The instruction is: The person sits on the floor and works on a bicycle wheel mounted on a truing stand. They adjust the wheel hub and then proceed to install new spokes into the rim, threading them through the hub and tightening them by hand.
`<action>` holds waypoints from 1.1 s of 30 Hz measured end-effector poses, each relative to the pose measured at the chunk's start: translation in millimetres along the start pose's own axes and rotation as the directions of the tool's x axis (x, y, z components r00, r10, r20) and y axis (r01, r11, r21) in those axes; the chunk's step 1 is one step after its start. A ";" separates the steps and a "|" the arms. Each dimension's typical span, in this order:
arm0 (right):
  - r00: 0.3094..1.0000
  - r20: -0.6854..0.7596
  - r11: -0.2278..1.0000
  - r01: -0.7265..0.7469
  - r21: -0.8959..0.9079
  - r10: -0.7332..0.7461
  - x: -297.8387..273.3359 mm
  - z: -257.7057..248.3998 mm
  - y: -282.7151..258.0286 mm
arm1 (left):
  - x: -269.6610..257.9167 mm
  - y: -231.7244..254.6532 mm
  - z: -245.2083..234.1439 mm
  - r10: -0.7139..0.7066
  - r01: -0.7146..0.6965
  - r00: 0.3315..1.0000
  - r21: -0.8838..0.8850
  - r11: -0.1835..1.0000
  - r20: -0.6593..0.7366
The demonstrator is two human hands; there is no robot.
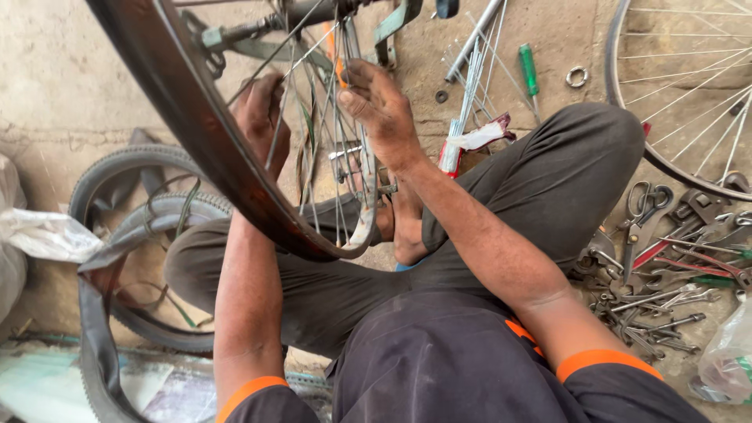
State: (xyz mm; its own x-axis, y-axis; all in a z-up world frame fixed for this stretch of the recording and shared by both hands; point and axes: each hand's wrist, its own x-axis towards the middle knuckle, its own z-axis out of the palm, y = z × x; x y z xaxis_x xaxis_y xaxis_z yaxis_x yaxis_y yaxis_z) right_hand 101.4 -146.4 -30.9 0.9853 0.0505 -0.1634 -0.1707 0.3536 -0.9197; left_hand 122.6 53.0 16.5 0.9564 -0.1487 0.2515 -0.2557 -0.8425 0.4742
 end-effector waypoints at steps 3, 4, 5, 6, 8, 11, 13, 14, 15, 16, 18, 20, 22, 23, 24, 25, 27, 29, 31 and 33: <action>1.000 0.024 1.000 0.003 -0.008 -0.003 6.2 -2.7 4.4 | 11.7 -6.7 -4.2 0.156 -0.152 0.988 0.129 0.980 -0.019; 0.999 0.037 1.000 0.006 -0.021 -0.005 6.0 -4.3 10.6 | 14.4 -9.7 -7.8 0.195 -0.190 0.981 0.176 0.966 -0.012; 0.999 0.046 0.999 -0.001 -0.046 0.003 5.2 -6.2 17.4 | 15.9 -13.3 -13.3 0.227 -0.219 0.974 0.230 0.948 -0.011; 0.998 0.054 0.998 -0.007 -0.070 0.011 3.9 -8.3 24.7 | 16.4 -16.9 -18.3 0.259 -0.246 0.966 0.282 0.927 -0.008; 0.998 0.049 0.999 -0.025 -0.026 0.026 -2.4 -8.4 39.7 | 3.7 -20.1 -20.4 0.120 -0.148 0.986 0.281 0.948 0.117; 1.000 0.016 0.995 -0.013 0.098 0.012 2.7 -2.6 40.7 | -18.8 -10.3 7.9 -0.302 0.225 0.836 0.216 0.950 0.458; 1.000 0.000 0.998 -0.021 0.066 0.021 -4.3 0.9 31.1 | -41.7 6.2 40.5 -0.353 0.530 0.757 -0.200 0.824 0.550; 0.997 -0.044 0.997 0.058 0.054 -0.055 -2.3 3.8 27.9 | -57.1 16.3 55.5 -0.320 0.601 0.792 -0.577 0.552 0.519; 0.989 -0.089 0.992 0.119 0.032 -0.116 -7.7 5.5 26.4 | -70.5 19.8 61.6 -0.296 0.542 0.837 -0.623 0.564 0.460; 0.975 -0.130 0.984 0.180 0.006 -0.178 -14.2 7.2 25.3 | -81.6 22.5 63.3 -0.272 0.478 0.877 -0.664 0.575 0.397; 0.910 -0.193 0.896 0.289 -0.338 -0.367 -29.6 7.0 16.8 | -87.8 34.5 66.8 -0.334 0.466 0.880 -0.745 0.477 0.336; 0.883 -0.114 0.794 0.344 -0.501 -0.455 -26.9 10.6 10.2 | -85.9 47.7 63.4 -0.489 0.548 0.781 -0.802 0.237 0.390; 0.917 0.030 0.779 0.356 -0.517 -0.399 -30.6 12.8 7.9 | -90.8 57.3 49.8 -0.561 0.583 0.747 -0.757 0.297 0.356; 0.933 0.027 0.806 0.324 -0.496 -0.358 -31.8 11.3 4.6 | -88.9 62.0 46.1 -0.587 0.600 0.734 -0.731 0.325 0.341; 0.948 0.024 0.831 0.290 -0.474 -0.317 -33.4 9.9 0.0 | -83.9 66.5 47.1 -0.588 0.593 0.715 -0.774 0.223 0.378; 0.961 0.030 0.855 0.258 -0.450 -0.275 -34.0 9.4 -5.6 | -78.1 69.6 51.8 -0.590 0.578 0.695 -0.808 0.117 0.412; 0.987 -0.007 0.897 0.145 -0.418 -0.163 -29.5 8.2 -18.9 | -72.4 67.3 61.5 -0.557 0.522 0.710 -0.853 0.004 0.432; 0.998 -0.022 0.925 0.051 -0.376 -0.064 -29.2 9.9 -32.2 | -72.0 59.6 73.1 -0.483 0.447 0.782 -0.894 -0.007 0.395; 1.000 -0.027 0.945 -0.020 -0.325 0.012 -30.2 13.5 -40.7 | -75.2 49.7 80.2 -0.468 0.469 0.752 -0.876 -0.114 0.464; 0.997 -0.079 0.917 -0.022 -0.398 -0.010 -26.7 22.5 -37.9 | -78.3 36.0 84.1 -0.431 0.539 0.734 -0.836 -0.100 0.524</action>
State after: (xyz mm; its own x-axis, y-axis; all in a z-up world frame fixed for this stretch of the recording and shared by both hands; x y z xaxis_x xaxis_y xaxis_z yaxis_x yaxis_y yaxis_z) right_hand 81.8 -140.2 16.4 0.9830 -0.0271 -0.1818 -0.1829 -0.0487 -0.9819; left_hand 50.4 -9.2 -57.1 0.8865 -0.0174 -0.4623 0.4227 0.4368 0.7940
